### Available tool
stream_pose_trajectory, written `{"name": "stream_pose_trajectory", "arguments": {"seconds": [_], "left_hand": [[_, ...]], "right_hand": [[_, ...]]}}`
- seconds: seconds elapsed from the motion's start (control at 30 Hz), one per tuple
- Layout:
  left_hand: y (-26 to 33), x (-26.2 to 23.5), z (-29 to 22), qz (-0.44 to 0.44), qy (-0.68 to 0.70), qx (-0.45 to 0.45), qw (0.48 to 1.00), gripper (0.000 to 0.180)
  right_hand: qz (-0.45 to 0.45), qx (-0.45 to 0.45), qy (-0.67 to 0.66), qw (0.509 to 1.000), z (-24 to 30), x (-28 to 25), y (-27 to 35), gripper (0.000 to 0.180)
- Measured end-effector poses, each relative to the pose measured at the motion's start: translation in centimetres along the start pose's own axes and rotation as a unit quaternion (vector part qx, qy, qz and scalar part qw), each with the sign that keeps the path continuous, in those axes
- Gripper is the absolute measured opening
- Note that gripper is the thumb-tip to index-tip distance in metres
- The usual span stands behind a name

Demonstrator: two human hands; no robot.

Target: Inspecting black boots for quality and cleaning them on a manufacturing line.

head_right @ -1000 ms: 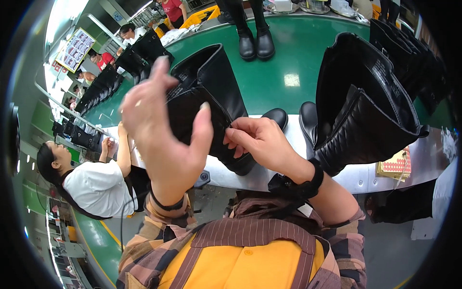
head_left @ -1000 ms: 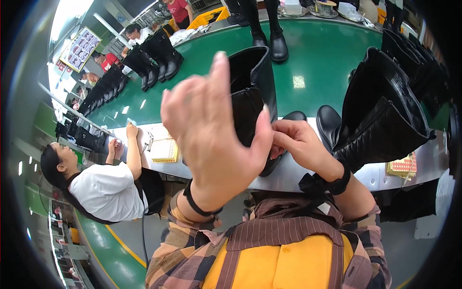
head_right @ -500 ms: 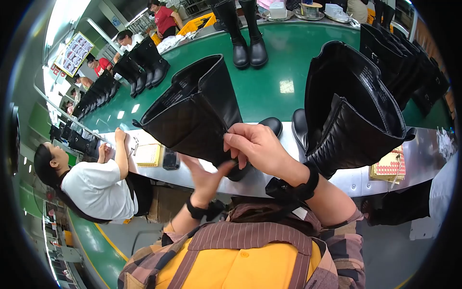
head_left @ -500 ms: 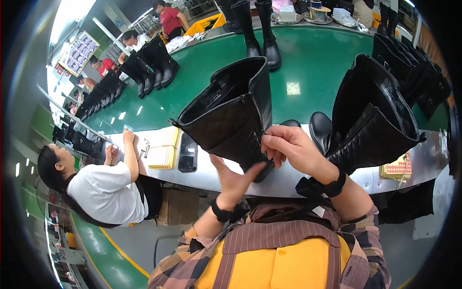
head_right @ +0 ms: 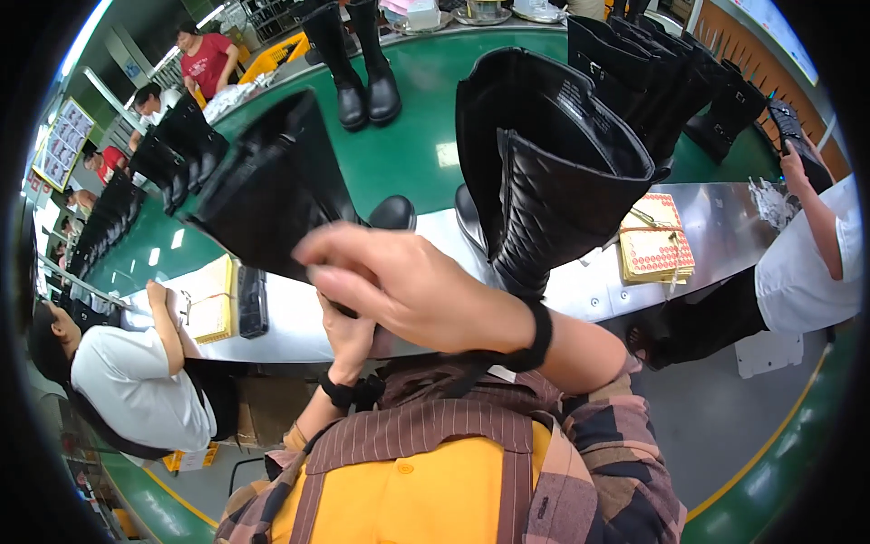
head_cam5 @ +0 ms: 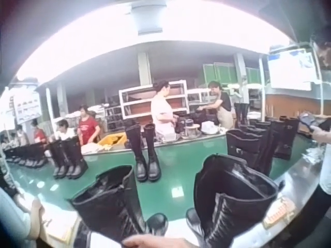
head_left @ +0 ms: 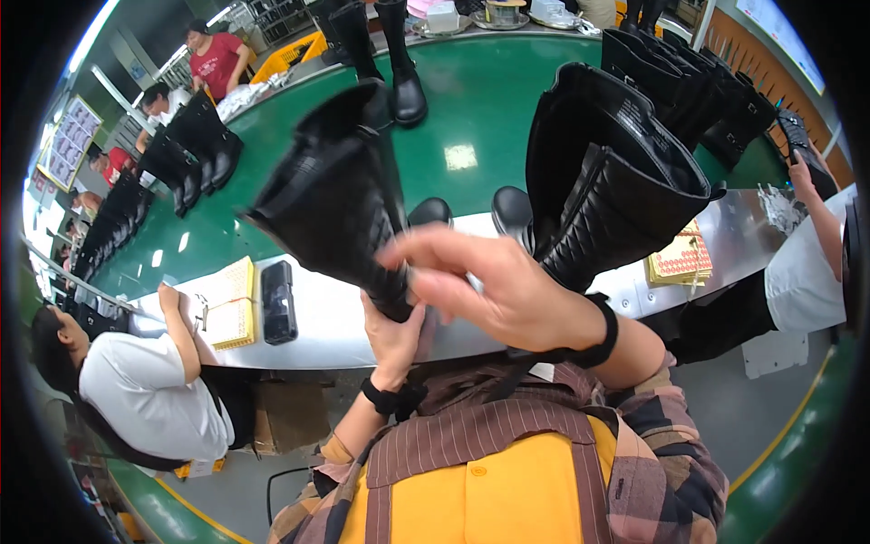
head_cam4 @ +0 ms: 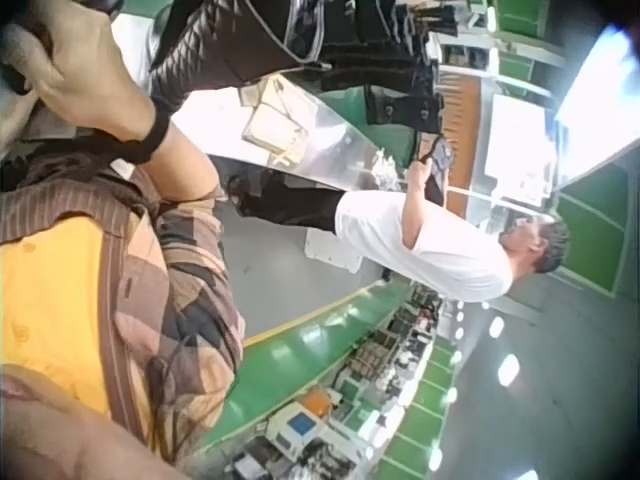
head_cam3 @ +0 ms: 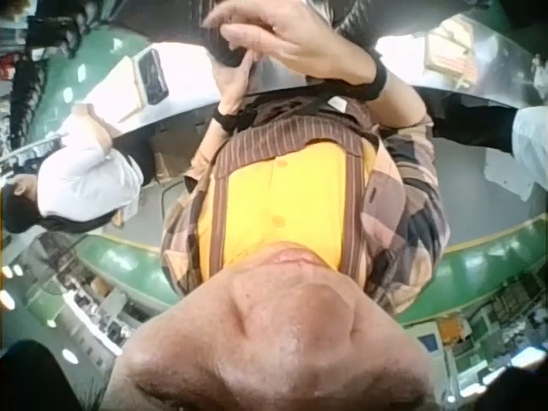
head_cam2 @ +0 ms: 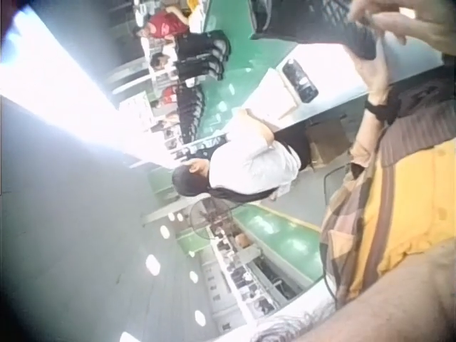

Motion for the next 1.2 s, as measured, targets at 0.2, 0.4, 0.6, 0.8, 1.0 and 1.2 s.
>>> {"name": "stream_pose_trajectory", "arguments": {"seconds": [0.2,0.4,0.6,0.8,1.0,1.2], "left_hand": [[2.6,-2.6,1.5,-0.153,-0.068,0.105,0.980,0.083],[2.0,2.7,-9.4,0.063,-0.008,0.269,0.961,0.033],[1.8,18.8,-4.4,0.403,-0.004,0.029,0.915,0.032],[3.7,22.4,-4.1,0.608,0.083,-0.036,0.789,0.024],[3.8,22.3,-5.1,0.643,0.232,-0.091,0.724,0.026],[-3.4,7.7,-25.2,0.571,0.419,0.049,0.704,0.028]], "right_hand": [[0.013,0.308,0.265,0.913,-8.2,-7.5,14.1,0.029],[-0.309,0.172,0.406,0.842,-7.2,-15.1,19.8,0.062],[-0.320,0.172,0.172,0.916,-15.2,-14.9,17.8,0.049],[-0.299,0.170,0.116,0.932,-14.6,-15.8,17.9,0.038],[-0.324,0.159,0.157,0.919,-13.7,-15.7,17.8,0.031],[-0.328,0.156,0.208,0.908,-13.0,-16.1,17.6,0.034]]}}
Point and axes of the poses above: each hand's wrist, its own y-axis away from the middle knuckle, its own x-axis out of the palm, z = x × y, the point moved 10 cm from there along -y, towards the middle knuckle, and after that the axes turned 14 degrees about -y, right-handed, at the moved point
